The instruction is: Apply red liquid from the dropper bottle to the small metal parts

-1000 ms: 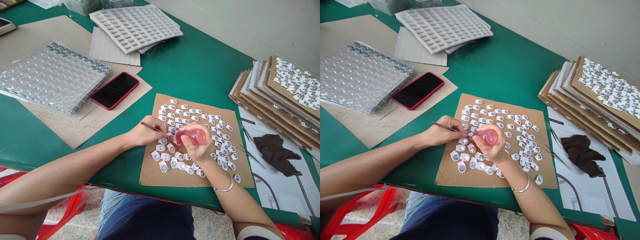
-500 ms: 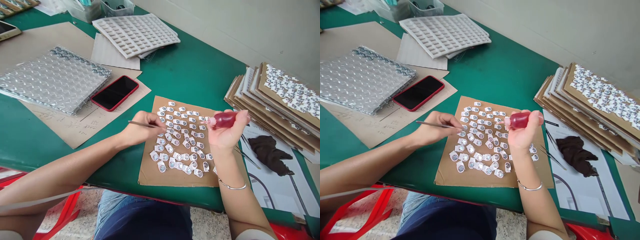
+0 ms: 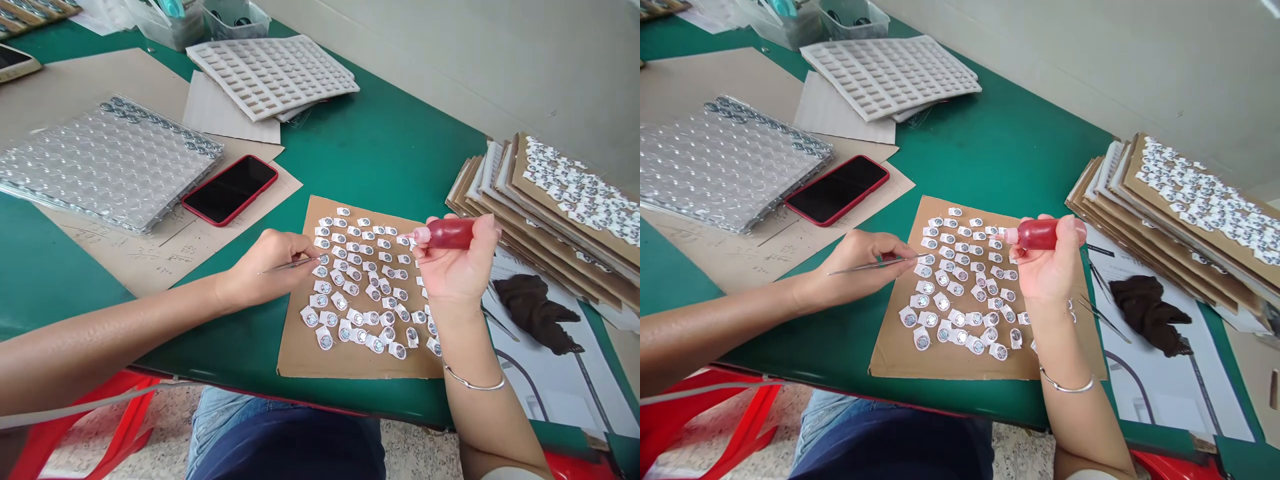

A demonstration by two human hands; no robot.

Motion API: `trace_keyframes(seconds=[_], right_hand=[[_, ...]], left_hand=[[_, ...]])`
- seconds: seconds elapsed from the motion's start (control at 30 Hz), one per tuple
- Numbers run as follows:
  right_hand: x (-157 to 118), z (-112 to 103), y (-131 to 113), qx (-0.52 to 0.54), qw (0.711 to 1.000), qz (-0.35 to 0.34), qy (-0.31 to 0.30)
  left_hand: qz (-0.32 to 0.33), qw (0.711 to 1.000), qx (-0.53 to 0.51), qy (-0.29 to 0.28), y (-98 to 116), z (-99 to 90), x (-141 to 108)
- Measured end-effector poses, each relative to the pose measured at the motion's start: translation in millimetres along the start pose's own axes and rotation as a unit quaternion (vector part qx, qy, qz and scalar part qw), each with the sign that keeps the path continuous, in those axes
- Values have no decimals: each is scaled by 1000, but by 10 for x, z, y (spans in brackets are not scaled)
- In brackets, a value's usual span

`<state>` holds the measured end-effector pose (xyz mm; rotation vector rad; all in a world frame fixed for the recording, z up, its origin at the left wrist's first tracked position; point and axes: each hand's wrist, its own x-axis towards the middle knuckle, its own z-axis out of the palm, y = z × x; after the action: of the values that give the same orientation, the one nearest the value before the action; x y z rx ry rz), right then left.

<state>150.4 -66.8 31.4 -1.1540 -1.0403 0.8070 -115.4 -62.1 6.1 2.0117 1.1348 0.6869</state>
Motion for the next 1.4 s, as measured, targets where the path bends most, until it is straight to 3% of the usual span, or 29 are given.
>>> trace_keyframes(seconds=[0.1,0.2,0.33,0.43,0.6,0.93,1.07,1.2,1.4], right_hand=[[-22,123,-31,45,998,33,-4],[-46,306,-48,26,998,35,-38],[-89,556,-17,3,998,29,-48],[-133,660,54,-16,998,19,-54],[-211,685,149,-72,997,-12,-40],[-256,708,147,-73,994,-28,-76],[-317,715,185,-147,982,-60,-101],[-378,726,242,-198,967,-98,-128],[-401,746,296,-229,958,-111,-134]], left_hand=[[18,1000,19,2,-87,33,-96],[54,998,29,-16,-110,42,-155],[139,986,46,-74,-69,45,-186],[162,980,49,-108,-42,59,-193],[164,980,53,-104,-66,99,-194],[175,974,101,-98,-30,143,-193],[239,950,185,-83,-31,227,-262],[315,902,290,-55,-37,296,-325],[325,885,329,-45,-14,297,-337]])
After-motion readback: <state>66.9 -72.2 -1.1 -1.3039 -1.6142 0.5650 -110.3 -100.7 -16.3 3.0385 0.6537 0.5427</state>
